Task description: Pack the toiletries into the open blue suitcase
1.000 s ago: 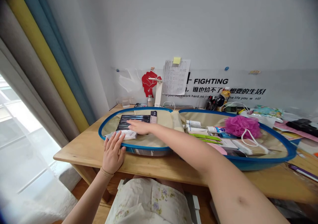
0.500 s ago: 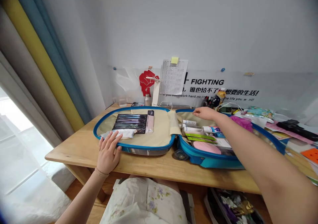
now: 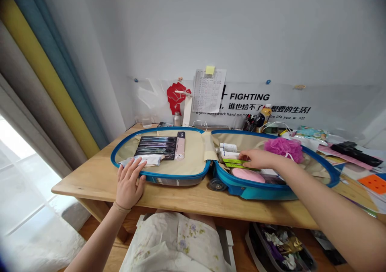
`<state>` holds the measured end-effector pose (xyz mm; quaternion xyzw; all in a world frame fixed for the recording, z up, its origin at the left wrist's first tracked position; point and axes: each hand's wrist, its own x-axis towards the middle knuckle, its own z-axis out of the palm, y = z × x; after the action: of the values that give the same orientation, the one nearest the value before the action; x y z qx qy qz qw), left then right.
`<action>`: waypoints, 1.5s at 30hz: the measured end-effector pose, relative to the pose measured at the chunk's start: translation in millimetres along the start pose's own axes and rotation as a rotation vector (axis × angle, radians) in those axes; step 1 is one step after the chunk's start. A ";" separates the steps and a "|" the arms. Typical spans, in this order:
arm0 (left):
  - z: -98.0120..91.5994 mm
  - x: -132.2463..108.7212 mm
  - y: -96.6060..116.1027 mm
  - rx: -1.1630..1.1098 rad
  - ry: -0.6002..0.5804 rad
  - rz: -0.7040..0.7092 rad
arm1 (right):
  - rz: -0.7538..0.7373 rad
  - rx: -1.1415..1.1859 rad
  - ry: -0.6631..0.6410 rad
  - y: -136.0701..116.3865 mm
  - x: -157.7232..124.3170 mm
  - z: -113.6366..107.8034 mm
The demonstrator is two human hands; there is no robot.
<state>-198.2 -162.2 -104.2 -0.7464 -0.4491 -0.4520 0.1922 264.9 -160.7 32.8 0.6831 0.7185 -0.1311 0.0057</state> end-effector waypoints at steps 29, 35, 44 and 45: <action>-1.1 0.0 -0.9 0.020 -0.011 0.012 | -0.557 -0.236 0.224 -158.4 39.6 13.3; -1.2 0.8 -1.0 0.034 0.013 0.039 | -0.686 -0.306 0.043 -196.0 74.4 42.6; -0.6 -0.3 -1.4 0.030 -0.003 0.029 | -0.791 -0.308 -0.089 -203.6 91.1 57.3; -0.8 0.2 -1.2 0.033 0.001 0.033 | -0.792 -0.306 -0.086 -203.2 91.5 58.5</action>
<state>-199.7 -162.1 -103.7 -0.7503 -0.4438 -0.4416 0.2121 49.0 -89.1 -4.1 0.3398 0.9356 -0.0435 0.0859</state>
